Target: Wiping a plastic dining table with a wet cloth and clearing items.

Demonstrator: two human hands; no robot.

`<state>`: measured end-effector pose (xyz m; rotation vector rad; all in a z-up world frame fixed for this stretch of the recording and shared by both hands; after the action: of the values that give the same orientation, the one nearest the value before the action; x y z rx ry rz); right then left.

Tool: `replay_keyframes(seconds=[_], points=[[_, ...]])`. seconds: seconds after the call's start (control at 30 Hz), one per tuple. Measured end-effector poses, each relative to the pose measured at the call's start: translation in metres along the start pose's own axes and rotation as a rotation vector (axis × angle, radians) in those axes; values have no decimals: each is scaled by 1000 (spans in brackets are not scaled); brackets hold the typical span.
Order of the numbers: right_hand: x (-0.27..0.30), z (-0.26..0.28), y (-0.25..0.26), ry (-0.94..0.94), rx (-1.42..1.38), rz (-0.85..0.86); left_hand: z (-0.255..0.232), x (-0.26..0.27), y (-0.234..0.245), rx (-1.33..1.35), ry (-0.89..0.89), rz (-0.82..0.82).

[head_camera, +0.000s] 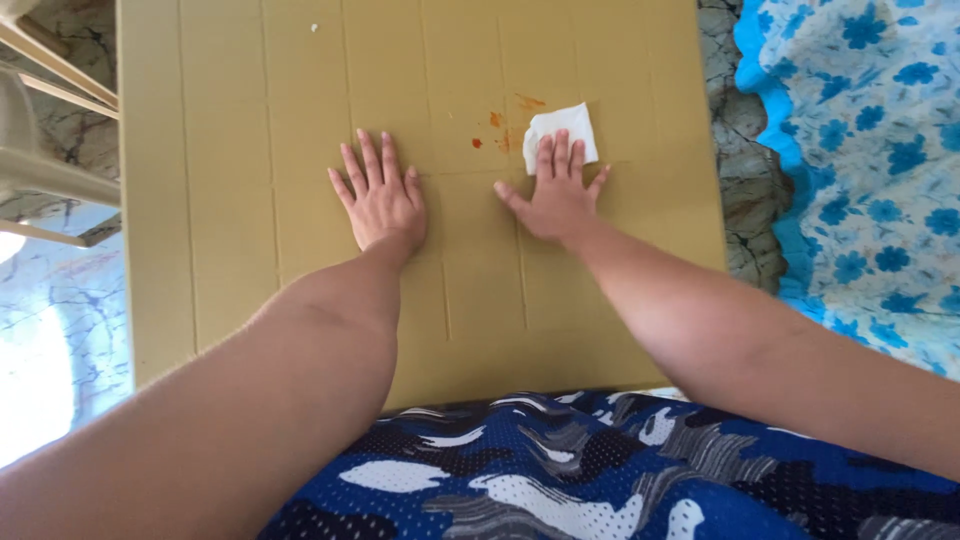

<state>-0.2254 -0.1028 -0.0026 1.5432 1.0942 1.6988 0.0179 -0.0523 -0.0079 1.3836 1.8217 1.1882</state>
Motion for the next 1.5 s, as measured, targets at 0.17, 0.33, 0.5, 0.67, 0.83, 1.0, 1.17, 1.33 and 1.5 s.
replay_keyframes(seconds=[0.17, 0.33, 0.5, 0.67, 0.83, 1.0, 1.17, 1.33, 1.5], points=[[-52, -10, 23, 9, 14, 10, 1, -2, 3, -58, 49, 30], [-82, -10, 31, 51, -6, -12, 2, -3, 1, -84, 54, 73], [-78, 1, 35, 135, 73, 42, -1, -4, 3, -78, 44, 74], [-54, 11, 21, 189, 117, 18, -1, -3, 2, -65, 31, 74], [-32, 13, 6, 219, 148, -16, -1, -1, 1, -52, 15, 53], [-14, 14, -5, 263, 89, -98, -2, 0, 2, -43, 22, 46], [-12, 10, -26, 325, 70, -297, -3, -1, 3, -47, 33, 69], [-3, 6, -32, 358, -55, -568, -2, -2, 4, -47, 40, 82], [-4, 4, -11, 347, -110, -623, -2, -2, 1, -72, 43, 86]])
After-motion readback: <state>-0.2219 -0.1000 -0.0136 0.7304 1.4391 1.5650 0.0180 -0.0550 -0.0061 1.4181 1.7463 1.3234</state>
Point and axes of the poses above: each hand's wrist, its own x-axis away from the middle knuckle, its own y-axis out of the back of the hand, z = x × y, the point moved 5 cm from there along -x, towards the middle knuckle, and after that the axes turned 12 degrees about x, right-handed, at the moved point
